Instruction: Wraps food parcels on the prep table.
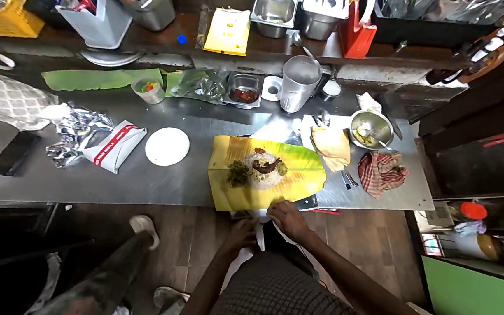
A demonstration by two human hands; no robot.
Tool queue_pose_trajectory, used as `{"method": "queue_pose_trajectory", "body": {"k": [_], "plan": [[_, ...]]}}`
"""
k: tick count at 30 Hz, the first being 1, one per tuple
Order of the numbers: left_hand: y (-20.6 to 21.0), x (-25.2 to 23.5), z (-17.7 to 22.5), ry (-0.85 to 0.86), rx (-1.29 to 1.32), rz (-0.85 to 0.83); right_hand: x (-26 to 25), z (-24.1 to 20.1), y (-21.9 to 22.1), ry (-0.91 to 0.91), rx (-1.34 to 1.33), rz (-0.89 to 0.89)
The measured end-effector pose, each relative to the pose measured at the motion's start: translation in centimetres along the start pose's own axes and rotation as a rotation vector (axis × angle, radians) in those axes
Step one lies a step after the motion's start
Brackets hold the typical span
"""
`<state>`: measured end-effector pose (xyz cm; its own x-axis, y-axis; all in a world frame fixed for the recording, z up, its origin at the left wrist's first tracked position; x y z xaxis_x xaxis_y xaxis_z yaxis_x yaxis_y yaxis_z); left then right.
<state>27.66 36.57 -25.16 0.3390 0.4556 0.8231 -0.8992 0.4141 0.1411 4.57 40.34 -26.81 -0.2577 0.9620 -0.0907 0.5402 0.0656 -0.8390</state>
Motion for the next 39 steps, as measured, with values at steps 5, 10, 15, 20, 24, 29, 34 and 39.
{"method": "queue_pose_trajectory", "body": {"k": [5, 10, 15, 20, 24, 29, 34, 39], "plan": [[2.6, -3.6, -1.9, 0.010, 0.129, -0.021, -0.4, -0.9, -0.9, 0.040, -0.041, -0.157], [2.7, -1.1, -0.5, 0.116, -0.101, 0.002, -0.3, -0.6, -0.3, -0.001, 0.046, -0.144], [2.3, 3.1, 3.5, 0.636, -0.535, 0.437, -3.3, -0.5, -3.9, -0.006, -0.080, 0.009], [2.0, 0.7, 8.9, 0.929, -1.071, 0.777, -9.0, 0.2, -9.5, 0.033, -0.284, -0.229], [1.7, -2.4, 11.1, 0.994, -1.077, 0.656, -14.0, 2.1, -12.7, 0.052, -0.472, -0.445], [1.7, -2.1, 10.2, 0.983, -1.046, 0.600, -22.2, 6.7, -14.2, 0.242, -0.405, -0.013], [2.3, -2.3, 7.0, 0.923, -0.888, 0.738, -29.6, 14.0, -9.1, 0.505, -0.051, -0.118], [3.5, -2.4, 4.5, 0.849, -0.739, 0.858, -30.4, 14.2, -8.1, 0.363, -0.037, -0.242]]}}
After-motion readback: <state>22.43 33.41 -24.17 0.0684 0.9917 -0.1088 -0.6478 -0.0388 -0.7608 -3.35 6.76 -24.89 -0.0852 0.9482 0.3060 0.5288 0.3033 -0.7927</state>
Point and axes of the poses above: each hand's wrist, its own x-axis away from the middle knuckle, its own y-axis out of the palm, z = x × y, the point moved 1 cm from there along -x, towards the middle knuckle, and after that the axes turned 5 degrees about -x, right-handed, at the moved point
